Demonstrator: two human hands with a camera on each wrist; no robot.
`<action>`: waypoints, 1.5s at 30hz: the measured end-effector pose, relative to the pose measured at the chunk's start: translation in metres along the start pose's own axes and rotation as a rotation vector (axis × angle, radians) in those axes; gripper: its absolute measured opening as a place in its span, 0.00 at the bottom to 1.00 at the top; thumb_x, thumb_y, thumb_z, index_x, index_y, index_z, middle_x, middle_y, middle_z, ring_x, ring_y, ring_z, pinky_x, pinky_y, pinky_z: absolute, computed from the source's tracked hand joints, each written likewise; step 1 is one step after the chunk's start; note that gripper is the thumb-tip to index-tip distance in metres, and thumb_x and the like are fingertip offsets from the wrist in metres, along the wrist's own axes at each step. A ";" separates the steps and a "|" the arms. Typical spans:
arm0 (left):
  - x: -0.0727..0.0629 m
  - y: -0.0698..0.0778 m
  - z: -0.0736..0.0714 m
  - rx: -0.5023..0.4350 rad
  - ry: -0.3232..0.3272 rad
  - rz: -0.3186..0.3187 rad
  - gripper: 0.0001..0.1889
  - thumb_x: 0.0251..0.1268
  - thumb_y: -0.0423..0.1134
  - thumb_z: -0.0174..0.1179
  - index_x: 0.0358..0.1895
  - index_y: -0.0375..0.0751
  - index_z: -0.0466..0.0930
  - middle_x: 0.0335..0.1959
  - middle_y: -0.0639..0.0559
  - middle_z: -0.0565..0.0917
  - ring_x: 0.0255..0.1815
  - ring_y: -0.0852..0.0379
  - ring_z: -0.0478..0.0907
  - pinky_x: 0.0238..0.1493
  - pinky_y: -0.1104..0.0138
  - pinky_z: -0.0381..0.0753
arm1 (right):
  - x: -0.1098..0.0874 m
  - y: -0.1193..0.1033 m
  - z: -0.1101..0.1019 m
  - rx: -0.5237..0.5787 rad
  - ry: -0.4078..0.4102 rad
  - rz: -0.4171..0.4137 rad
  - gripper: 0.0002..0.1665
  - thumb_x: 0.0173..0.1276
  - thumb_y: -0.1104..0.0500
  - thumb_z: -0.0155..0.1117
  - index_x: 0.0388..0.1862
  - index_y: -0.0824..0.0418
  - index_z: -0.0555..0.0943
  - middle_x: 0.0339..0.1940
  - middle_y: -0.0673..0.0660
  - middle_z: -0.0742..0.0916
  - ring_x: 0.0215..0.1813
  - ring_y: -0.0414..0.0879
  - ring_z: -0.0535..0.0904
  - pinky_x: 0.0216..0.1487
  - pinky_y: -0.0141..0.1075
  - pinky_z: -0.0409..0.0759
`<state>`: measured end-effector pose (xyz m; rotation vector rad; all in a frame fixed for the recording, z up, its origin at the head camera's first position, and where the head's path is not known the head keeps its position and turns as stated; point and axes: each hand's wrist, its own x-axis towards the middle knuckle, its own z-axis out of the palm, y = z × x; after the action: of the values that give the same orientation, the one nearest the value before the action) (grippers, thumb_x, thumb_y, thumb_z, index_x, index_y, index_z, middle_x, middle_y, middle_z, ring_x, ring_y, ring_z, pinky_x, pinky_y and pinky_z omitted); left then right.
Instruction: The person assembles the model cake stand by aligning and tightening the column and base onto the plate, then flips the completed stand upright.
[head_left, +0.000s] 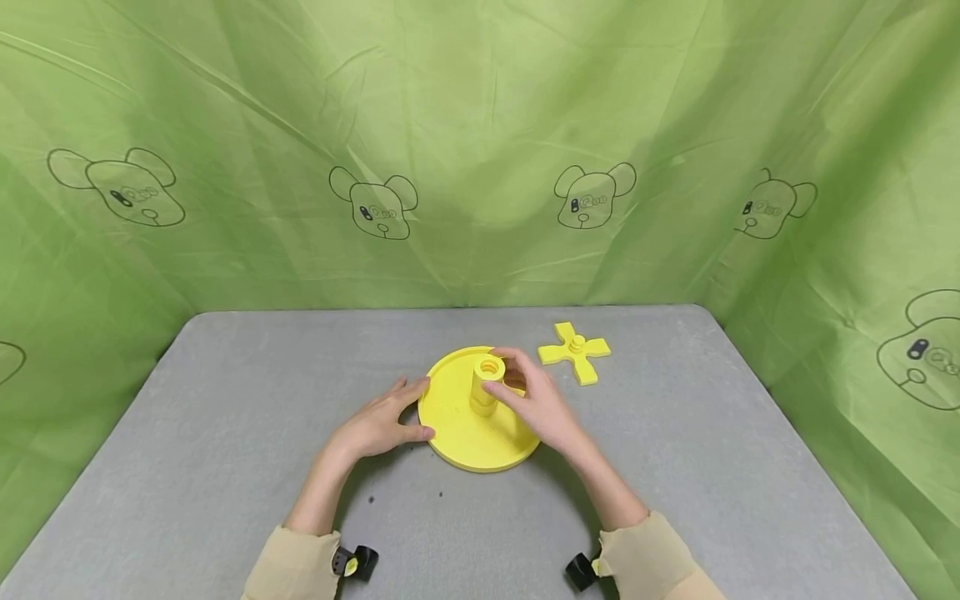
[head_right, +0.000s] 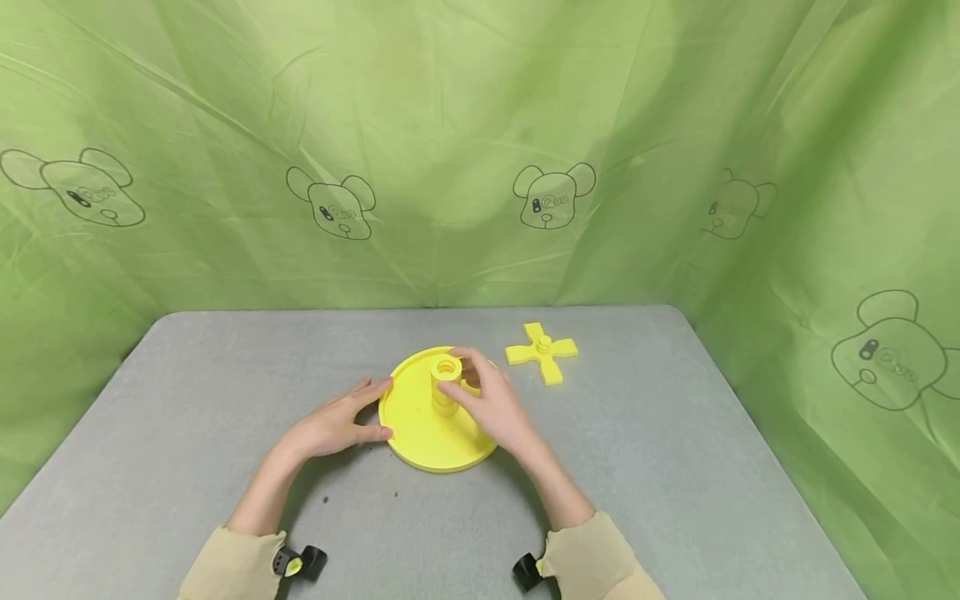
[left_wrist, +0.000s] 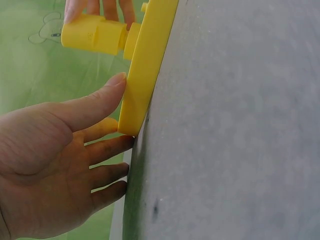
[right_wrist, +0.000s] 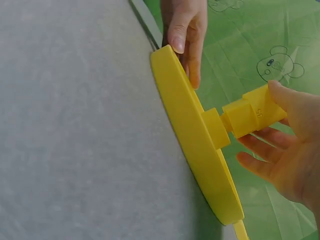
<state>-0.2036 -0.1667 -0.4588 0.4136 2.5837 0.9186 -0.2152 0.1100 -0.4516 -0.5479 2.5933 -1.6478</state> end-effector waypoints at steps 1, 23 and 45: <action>0.000 0.000 0.000 -0.001 0.000 0.003 0.45 0.67 0.51 0.69 0.82 0.43 0.57 0.84 0.43 0.59 0.86 0.35 0.45 0.80 0.34 0.52 | 0.000 0.000 0.001 -0.006 0.013 0.001 0.30 0.71 0.51 0.71 0.69 0.56 0.75 0.57 0.57 0.87 0.62 0.52 0.84 0.69 0.51 0.81; 0.001 0.000 0.001 0.003 -0.007 -0.004 0.45 0.67 0.51 0.69 0.82 0.44 0.57 0.84 0.43 0.58 0.86 0.35 0.46 0.80 0.33 0.53 | 0.000 0.003 0.002 0.088 0.053 0.008 0.26 0.72 0.51 0.70 0.66 0.54 0.78 0.57 0.55 0.87 0.61 0.51 0.83 0.64 0.42 0.83; 0.001 0.008 -0.007 0.034 -0.042 -0.020 0.46 0.67 0.51 0.69 0.82 0.43 0.56 0.84 0.41 0.57 0.86 0.34 0.47 0.81 0.35 0.53 | 0.000 0.000 0.005 0.032 0.064 0.004 0.32 0.70 0.51 0.72 0.69 0.59 0.75 0.56 0.61 0.86 0.60 0.57 0.83 0.68 0.55 0.80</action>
<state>-0.2067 -0.1639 -0.4490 0.4111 2.5635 0.8508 -0.2140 0.1057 -0.4540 -0.4969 2.6045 -1.7305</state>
